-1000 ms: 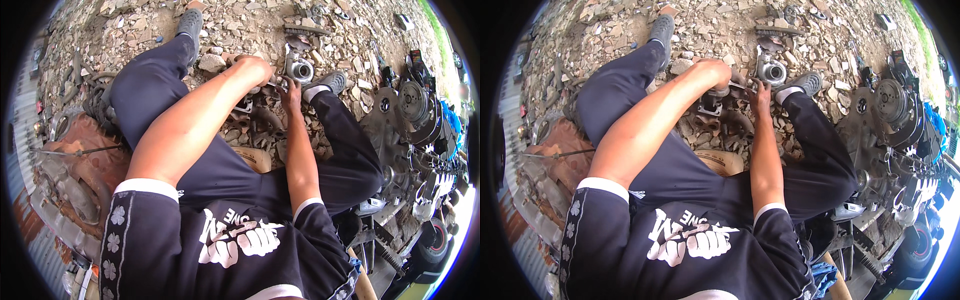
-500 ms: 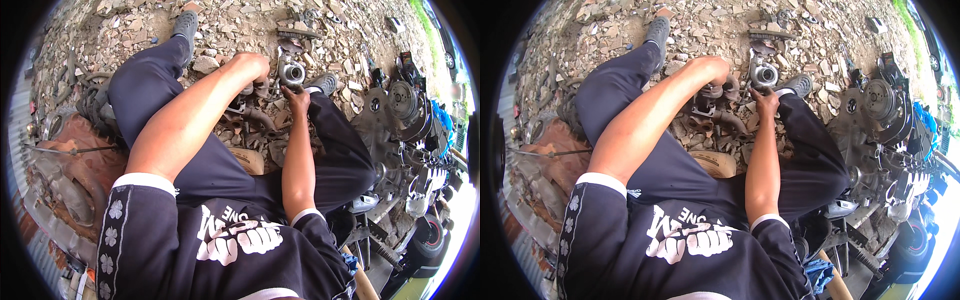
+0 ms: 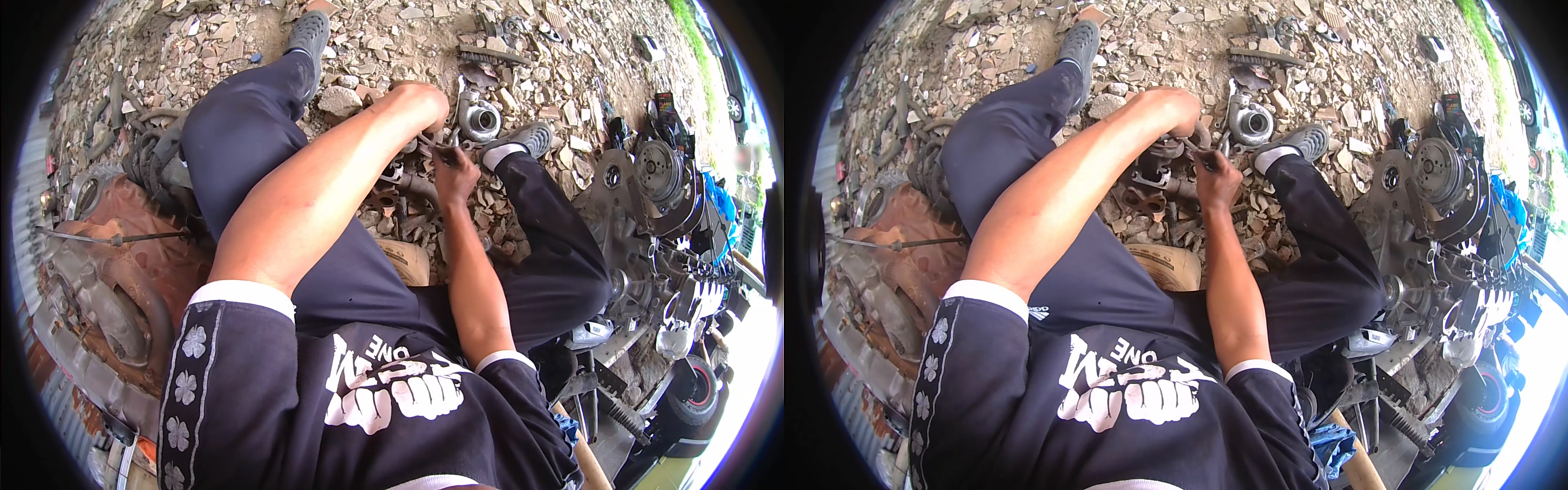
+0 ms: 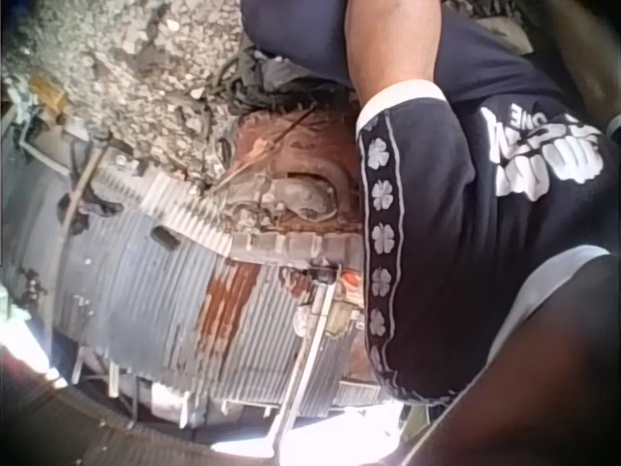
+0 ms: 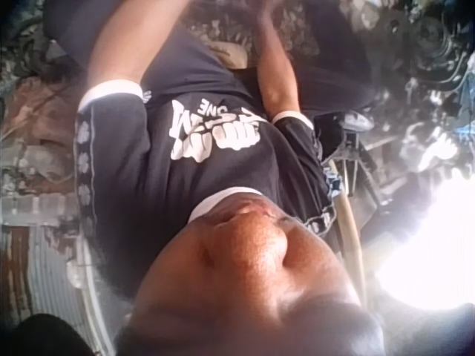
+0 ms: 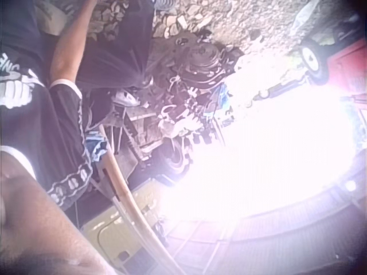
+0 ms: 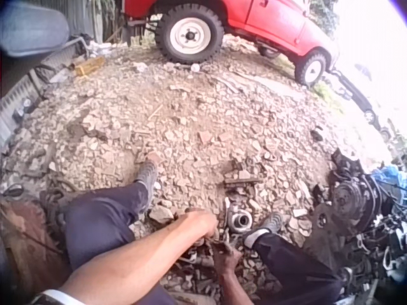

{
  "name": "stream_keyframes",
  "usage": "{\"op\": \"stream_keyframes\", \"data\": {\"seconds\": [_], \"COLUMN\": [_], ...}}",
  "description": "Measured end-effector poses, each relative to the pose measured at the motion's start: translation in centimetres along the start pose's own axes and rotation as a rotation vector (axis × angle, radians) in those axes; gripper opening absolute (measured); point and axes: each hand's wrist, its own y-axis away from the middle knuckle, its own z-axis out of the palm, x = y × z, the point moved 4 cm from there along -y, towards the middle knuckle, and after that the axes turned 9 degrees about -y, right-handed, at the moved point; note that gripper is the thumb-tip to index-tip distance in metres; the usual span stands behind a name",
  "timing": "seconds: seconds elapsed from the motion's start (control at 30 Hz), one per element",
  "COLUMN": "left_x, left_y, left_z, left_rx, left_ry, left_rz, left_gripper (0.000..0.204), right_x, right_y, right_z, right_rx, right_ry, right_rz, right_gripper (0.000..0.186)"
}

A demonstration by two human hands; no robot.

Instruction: The person is sitting on the ground and working on a metal engine part, using a wrench to tighten or loosen bolts. The person manipulates the part and uses the wrench throughout the clip.

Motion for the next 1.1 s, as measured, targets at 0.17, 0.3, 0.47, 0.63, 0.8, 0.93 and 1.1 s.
{"op": "stream_keyframes", "data": {"seconds": [0.17,0.3,0.47,0.63,0.8,0.93,1.1], "left_x": [0.2,-0.1,0.0,-0.4,-0.3,0.2,0.4], "left_y": [-0.4,-0.4,0.5,0.3,0.5,0.5,0.6], "left_z": [0.1,0.3,-0.2,0.3,0.1,-0.4,-1.1], "left_rx": [0.014,-0.002,0.011,-0.022,-0.016,0.013,-0.008], "left_ry": [-0.003,-0.004,0.009,-0.068,-0.044,-0.031,-0.007], "left_rz": [-0.017,-0.006,0.019,-0.041,-0.011,0.011,-0.024], "left_gripper": [0.03,0.031,0.037,0.037,0.037,0.036,0.036], "right_x": [1.2,6.6,13.8,13.2,9.6,10.7,13.2], "right_y": [1.6,-1.4,-3.1,-3.0,-3.1,-3.9,-4.6], "right_z": [1.0,1.9,5.2,5.8,5.3,5.2,2.7], "right_rx": [0.125,0.107,0.064,0.155,0.316,0.422,0.414], "right_ry": [-0.218,-0.364,-1.044,-1.131,-1.278,-1.35,-1.305], "right_rz": [0.008,0.252,0.719,0.772,0.658,0.705,0.69], "right_gripper": [0.016,0.019,0.029,0.033,0.035,0.03,0.023]}}
